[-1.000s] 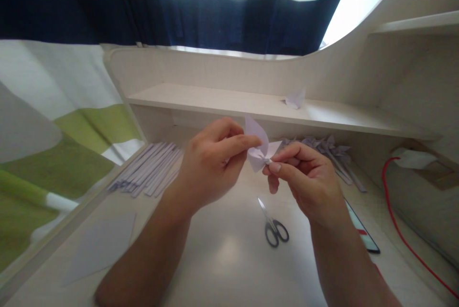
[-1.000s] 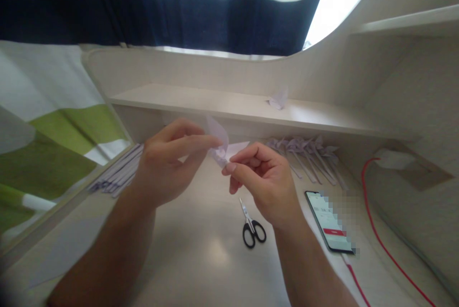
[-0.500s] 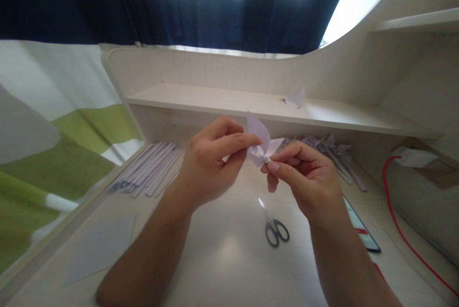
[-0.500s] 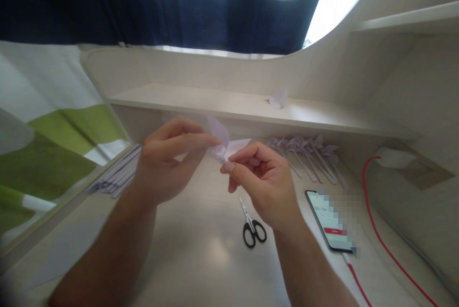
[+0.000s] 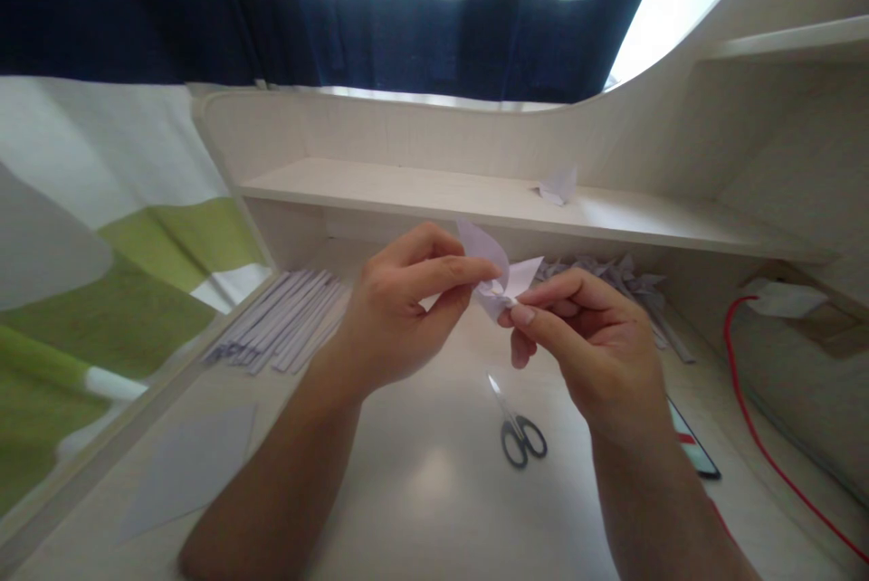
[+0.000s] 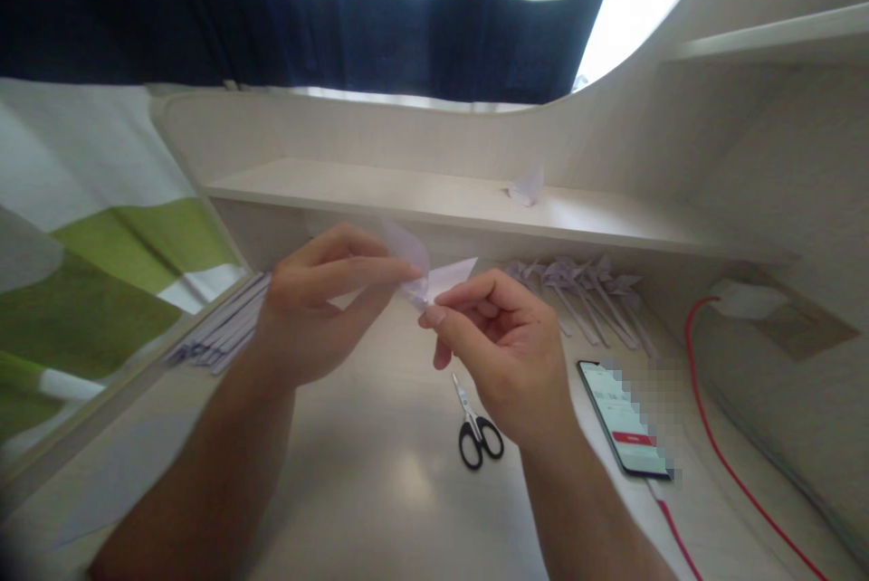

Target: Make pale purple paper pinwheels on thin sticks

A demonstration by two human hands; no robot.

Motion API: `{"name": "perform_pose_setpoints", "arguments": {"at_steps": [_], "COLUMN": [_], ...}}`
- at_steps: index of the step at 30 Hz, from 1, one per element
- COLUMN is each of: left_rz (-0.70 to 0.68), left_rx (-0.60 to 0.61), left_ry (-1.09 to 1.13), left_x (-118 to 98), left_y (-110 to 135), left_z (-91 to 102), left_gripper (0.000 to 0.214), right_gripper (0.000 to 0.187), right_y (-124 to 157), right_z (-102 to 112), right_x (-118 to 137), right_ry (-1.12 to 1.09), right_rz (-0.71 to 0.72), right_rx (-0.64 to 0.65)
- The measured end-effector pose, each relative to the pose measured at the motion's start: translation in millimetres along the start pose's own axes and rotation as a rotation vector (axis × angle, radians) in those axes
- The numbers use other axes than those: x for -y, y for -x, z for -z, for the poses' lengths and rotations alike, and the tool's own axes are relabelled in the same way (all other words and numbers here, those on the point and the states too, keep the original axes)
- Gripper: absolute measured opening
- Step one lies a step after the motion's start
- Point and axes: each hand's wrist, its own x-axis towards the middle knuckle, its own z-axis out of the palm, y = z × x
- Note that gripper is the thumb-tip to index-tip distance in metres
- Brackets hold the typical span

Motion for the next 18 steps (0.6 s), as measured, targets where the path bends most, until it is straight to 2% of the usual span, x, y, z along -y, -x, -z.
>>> {"name": "perform_pose_setpoints", "arguments": {"at_steps": [18], "left_rz": [0.024], "left_rx": [0.036], "left_ry": [0.001], "left_x": [-3.1], "left_y": [0.4], "left_z": [-0.4], "left_gripper": [0.022], "right_gripper": [0.013], "right_y": [1.7], "right_z": [-1.2], "right_x": [1.9], "right_ry": [0.040], "right_rz": [-0.003], "right_rx": [-0.040]}}
